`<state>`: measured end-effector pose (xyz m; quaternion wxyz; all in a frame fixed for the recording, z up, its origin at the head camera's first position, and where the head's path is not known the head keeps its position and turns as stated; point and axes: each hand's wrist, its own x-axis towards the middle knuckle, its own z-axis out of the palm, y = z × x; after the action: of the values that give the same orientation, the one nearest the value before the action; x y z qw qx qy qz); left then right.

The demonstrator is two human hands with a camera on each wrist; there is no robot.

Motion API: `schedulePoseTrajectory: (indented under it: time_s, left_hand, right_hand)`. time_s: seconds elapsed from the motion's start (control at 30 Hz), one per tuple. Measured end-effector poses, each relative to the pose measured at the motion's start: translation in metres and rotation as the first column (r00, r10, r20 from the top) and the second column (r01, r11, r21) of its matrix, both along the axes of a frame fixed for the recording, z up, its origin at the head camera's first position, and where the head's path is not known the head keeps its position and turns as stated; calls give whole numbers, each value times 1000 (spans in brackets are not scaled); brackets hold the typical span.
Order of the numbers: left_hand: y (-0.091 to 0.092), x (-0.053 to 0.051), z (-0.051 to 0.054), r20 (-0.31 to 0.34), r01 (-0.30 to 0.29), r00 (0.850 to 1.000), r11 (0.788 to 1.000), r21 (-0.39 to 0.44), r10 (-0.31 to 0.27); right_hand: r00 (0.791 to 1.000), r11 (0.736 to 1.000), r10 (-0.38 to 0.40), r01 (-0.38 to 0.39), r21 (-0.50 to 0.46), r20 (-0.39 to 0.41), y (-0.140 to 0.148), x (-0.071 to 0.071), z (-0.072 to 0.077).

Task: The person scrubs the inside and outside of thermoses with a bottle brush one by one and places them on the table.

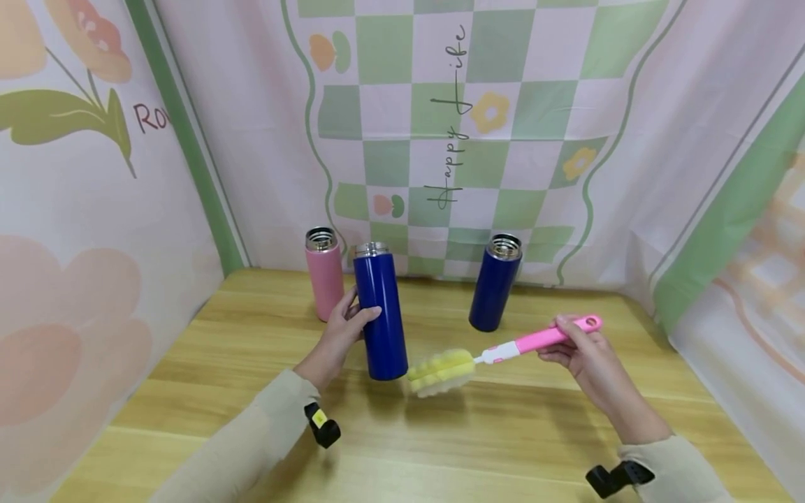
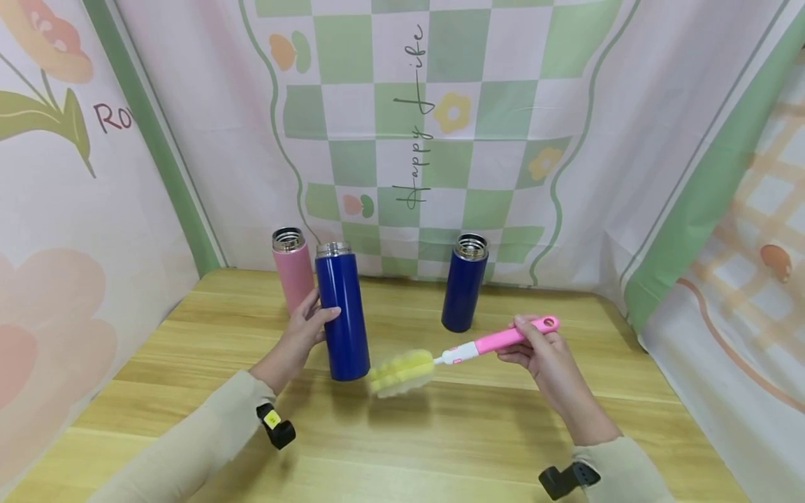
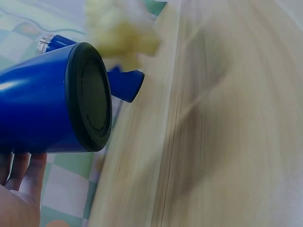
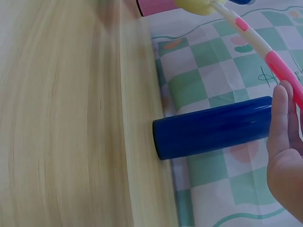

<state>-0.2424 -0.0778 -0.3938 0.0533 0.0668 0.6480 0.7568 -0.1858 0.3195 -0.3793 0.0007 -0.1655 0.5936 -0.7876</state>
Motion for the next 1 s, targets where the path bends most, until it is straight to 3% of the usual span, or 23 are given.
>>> schedulePoseTrajectory:
  time_s: [0.17,0.57,0.8,1.0]
  left_hand:
    - [1,-1,1,-5,-24,1000,999,25,24]
    - [5,-1,1,3,-68,998,995,66,68]
    - [9,0,-2,-3,-43,999,992,119,43]
    - [13,0,-5,0,-18,1000,990,137,19]
  right_hand:
    - [999,999,40,-40,19,-3,-3,3,0]
    - [998,996,63,-64,-62,-13,-7,3,-7]
    - [996,991,86,-87,-106,-12,-16,3,-13]
    - [997,997,74,-74,-34,-6,-28,3,-16]
